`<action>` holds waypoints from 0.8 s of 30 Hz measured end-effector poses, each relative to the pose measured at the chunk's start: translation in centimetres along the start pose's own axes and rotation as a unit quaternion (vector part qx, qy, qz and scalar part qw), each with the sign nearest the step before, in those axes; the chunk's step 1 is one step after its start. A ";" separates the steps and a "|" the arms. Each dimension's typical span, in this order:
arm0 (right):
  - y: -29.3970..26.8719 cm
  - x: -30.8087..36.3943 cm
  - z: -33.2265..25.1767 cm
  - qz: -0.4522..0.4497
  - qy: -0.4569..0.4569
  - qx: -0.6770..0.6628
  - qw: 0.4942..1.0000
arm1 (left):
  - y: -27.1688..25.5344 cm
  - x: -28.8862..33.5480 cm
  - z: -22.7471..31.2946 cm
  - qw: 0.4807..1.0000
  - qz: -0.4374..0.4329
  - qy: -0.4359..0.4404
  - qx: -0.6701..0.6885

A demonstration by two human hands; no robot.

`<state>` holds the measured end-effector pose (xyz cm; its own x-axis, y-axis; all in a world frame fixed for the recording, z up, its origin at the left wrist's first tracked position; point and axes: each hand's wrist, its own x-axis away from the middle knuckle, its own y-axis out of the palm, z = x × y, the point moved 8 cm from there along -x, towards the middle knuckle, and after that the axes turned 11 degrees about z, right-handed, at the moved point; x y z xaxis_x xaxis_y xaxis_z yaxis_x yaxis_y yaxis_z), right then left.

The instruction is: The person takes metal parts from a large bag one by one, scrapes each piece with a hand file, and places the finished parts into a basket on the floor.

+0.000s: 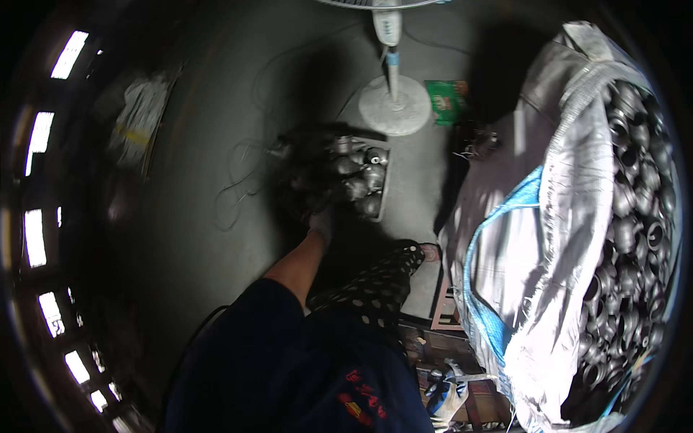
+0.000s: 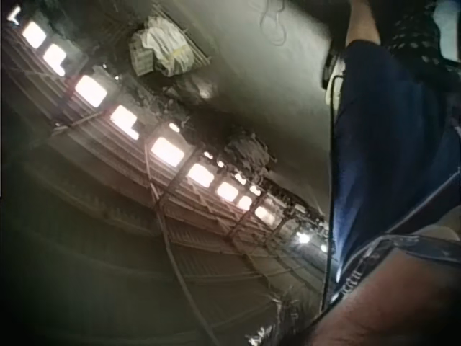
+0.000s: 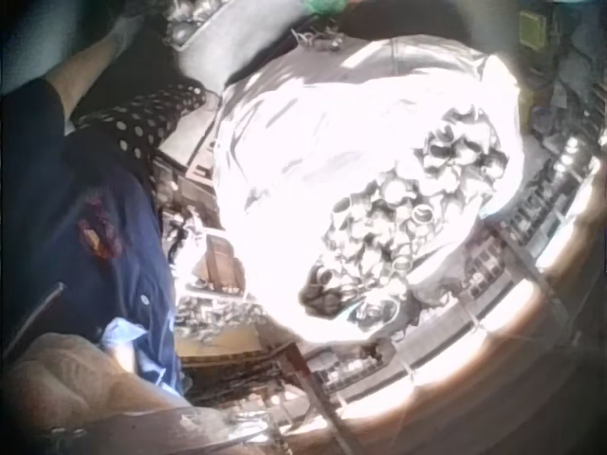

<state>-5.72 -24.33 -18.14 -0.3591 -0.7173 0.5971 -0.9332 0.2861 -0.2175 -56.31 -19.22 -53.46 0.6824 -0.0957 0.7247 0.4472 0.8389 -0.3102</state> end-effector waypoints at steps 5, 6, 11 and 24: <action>0.2 0.4 -1.0 0.022 0.026 -0.080 0.996 | 7.8 8.5 6.9 0.974 -0.187 0.002 0.128; 0.4 0.3 -1.7 0.012 -0.005 -0.062 0.998 | 9.8 11.4 9.5 0.958 -0.240 0.022 0.153; -0.3 -0.3 -4.1 0.011 -0.063 -0.112 0.992 | 17.2 30.5 23.9 0.871 -0.392 0.271 0.116; -7.4 -0.6 -16.2 0.031 -0.196 -0.484 0.852 | 32.9 66.9 21.3 0.619 -0.748 0.238 0.003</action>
<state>1.61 -15.75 -4.41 -0.5621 -0.7841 0.2632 -0.5305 0.5859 0.6126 -8.31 13.39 -2.04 -0.3991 -0.9145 -0.0659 0.7834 -0.3775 0.4938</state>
